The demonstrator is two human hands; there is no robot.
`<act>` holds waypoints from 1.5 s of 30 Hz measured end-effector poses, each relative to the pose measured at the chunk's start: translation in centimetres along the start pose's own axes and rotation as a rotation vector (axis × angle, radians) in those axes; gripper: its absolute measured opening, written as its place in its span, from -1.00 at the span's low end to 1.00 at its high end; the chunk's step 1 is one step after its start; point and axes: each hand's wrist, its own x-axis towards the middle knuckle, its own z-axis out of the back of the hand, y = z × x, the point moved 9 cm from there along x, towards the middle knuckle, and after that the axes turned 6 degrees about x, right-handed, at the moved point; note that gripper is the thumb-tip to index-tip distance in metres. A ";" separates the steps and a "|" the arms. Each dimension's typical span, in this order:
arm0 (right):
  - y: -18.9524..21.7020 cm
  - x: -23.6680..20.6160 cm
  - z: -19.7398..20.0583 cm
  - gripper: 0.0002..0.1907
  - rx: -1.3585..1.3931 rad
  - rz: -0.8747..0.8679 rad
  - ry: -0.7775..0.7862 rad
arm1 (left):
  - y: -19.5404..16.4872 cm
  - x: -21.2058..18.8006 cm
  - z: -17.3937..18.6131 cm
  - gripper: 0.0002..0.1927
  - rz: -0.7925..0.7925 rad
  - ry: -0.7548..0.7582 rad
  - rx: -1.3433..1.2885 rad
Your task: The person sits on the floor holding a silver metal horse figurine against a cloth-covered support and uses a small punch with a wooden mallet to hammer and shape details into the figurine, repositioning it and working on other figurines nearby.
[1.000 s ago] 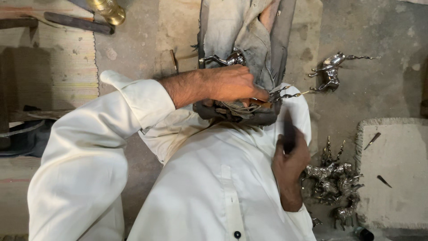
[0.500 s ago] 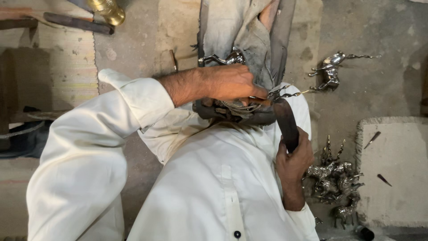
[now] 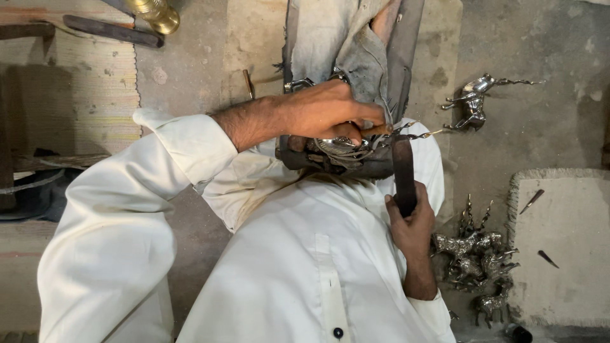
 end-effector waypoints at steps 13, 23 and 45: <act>3.0 -0.8 0.0 -0.53 -0.033 0.230 -0.116 | 0.6 0.9 -3.4 -0.71 0.039 0.326 0.267; 5.6 -2.4 1.1 -0.59 -0.249 0.401 -0.286 | 0.2 1.2 -3.5 -0.66 0.004 0.316 0.303; 3.6 -2.1 0.9 -0.58 -0.256 0.322 -0.267 | 0.6 1.3 -4.2 -0.60 0.006 0.353 0.273</act>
